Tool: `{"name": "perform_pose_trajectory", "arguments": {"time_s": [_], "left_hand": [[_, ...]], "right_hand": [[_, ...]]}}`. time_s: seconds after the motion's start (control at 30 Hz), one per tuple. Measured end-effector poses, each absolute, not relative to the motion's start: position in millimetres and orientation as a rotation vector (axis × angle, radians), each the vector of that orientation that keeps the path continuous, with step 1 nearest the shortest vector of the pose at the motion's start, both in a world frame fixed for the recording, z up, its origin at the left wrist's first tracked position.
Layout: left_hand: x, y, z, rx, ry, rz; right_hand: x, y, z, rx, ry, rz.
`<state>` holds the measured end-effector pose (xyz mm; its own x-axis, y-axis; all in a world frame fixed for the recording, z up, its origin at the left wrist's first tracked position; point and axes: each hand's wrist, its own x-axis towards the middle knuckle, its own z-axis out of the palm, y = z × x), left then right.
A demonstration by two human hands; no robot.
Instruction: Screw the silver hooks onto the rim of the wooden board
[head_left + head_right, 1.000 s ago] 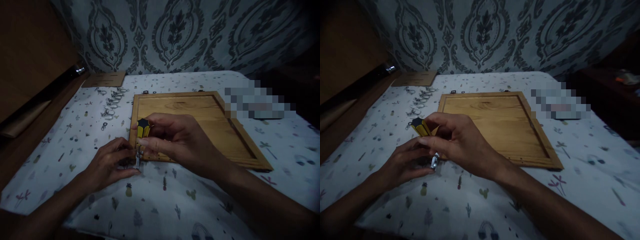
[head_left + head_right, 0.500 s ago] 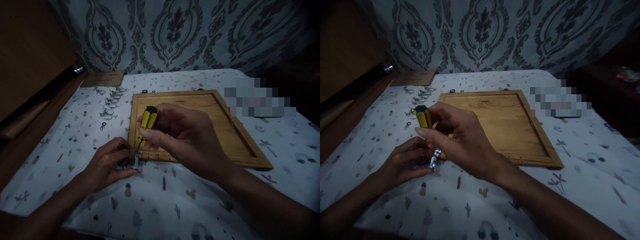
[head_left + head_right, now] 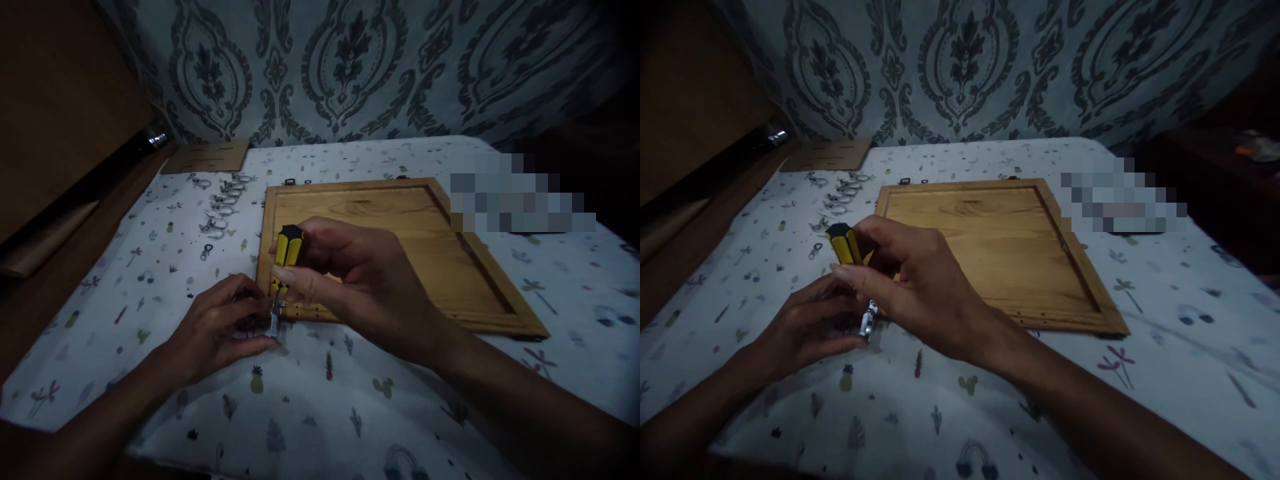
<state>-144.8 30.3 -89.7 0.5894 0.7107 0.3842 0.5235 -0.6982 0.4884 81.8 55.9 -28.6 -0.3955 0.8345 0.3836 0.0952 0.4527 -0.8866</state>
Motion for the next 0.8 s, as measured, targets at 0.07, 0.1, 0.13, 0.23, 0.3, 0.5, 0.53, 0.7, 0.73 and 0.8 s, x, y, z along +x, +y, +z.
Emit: {"name": "perform_pose_trajectory", "arguments": {"time_s": [0.07,0.1,0.13,0.23,0.3,0.5,0.53,0.7,0.73,0.8], "left_hand": [[-145.0,30.4,-90.0,2.500,1.003,0.817],[-145.2,30.4,-90.3,2.502,1.002,0.824],[-145.4,30.5,-90.6,2.504,0.998,0.826],[-146.0,30.5,-91.1,2.507,0.991,0.817],[-146.1,30.6,-91.0,2.512,0.994,0.813],[-146.1,31.7,-91.0,2.537,1.010,0.799],[-146.2,32.0,-91.4,2.540,1.008,0.806],[-146.5,32.6,-93.2,2.554,0.976,0.831],[-146.4,32.5,-93.3,2.550,0.979,0.837],[-145.9,32.3,-93.1,2.537,0.989,0.840]], "right_hand": [[81.8,56.4,-29.4,-0.787,-1.804,1.032],[81.7,56.7,-29.9,-0.783,-1.806,1.037],[81.7,56.8,-30.2,-0.774,-1.808,1.040],[81.2,56.5,-30.5,-0.753,-1.813,1.023],[80.6,55.5,-30.1,-0.753,-1.823,0.997],[79.5,53.5,-27.5,-0.762,-1.830,1.011],[79.6,53.4,-27.3,-0.762,-1.830,1.015],[80.4,53.3,-28.8,-0.755,-1.809,1.076],[80.4,53.3,-29.4,-0.752,-1.800,1.099],[80.4,53.4,-30.3,-0.745,-1.782,1.129]]}}
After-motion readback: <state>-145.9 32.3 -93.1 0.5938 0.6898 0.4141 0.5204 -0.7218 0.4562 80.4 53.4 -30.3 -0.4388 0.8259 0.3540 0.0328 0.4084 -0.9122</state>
